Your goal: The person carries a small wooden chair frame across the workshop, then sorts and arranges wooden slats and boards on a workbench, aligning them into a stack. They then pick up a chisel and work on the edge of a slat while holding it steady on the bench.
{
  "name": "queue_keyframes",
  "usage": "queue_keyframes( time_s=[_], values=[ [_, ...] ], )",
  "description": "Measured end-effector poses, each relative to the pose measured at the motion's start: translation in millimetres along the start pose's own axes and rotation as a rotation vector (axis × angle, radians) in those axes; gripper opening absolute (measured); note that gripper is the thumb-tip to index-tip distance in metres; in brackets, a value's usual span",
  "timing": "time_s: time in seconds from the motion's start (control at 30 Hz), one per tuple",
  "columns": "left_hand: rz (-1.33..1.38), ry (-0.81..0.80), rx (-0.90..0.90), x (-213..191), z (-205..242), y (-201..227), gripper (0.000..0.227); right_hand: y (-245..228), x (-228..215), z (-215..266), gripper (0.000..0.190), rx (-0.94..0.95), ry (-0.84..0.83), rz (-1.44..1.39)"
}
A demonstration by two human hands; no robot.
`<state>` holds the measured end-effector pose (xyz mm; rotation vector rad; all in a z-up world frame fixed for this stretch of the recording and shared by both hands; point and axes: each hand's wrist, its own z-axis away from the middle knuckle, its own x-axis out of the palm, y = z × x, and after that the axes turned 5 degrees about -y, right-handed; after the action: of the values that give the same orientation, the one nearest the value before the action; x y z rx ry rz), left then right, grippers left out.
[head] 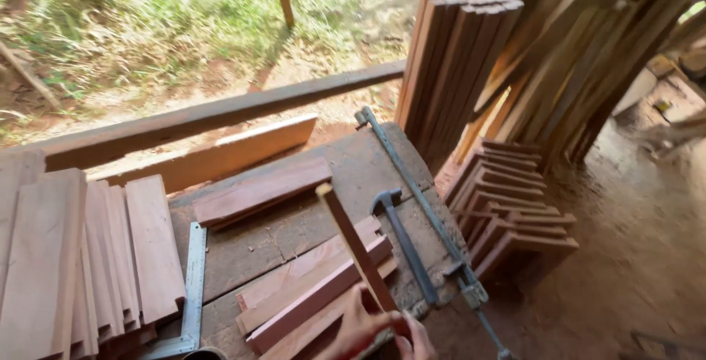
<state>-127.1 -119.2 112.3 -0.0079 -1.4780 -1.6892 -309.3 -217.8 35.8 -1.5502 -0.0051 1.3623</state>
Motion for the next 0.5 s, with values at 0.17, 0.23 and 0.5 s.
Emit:
queue_keyframes(
  time_s=[0.17,0.23,0.5],
  values=[
    [-0.037,0.219,-0.037,41.8,-16.8,-35.0,0.068,84.7,8.0,-18.0,0.059,-0.056,0.09,0.415],
    [-0.091,0.244,-0.063,49.1,-40.1,-85.7,0.073,105.4,1.8,-31.6,0.052,-0.197,0.365,0.331],
    [-0.187,-0.187,0.092,115.7,-64.5,-31.0,0.057,106.2,-135.7,-168.3,0.043,0.37,0.146,-0.41]
  ],
)
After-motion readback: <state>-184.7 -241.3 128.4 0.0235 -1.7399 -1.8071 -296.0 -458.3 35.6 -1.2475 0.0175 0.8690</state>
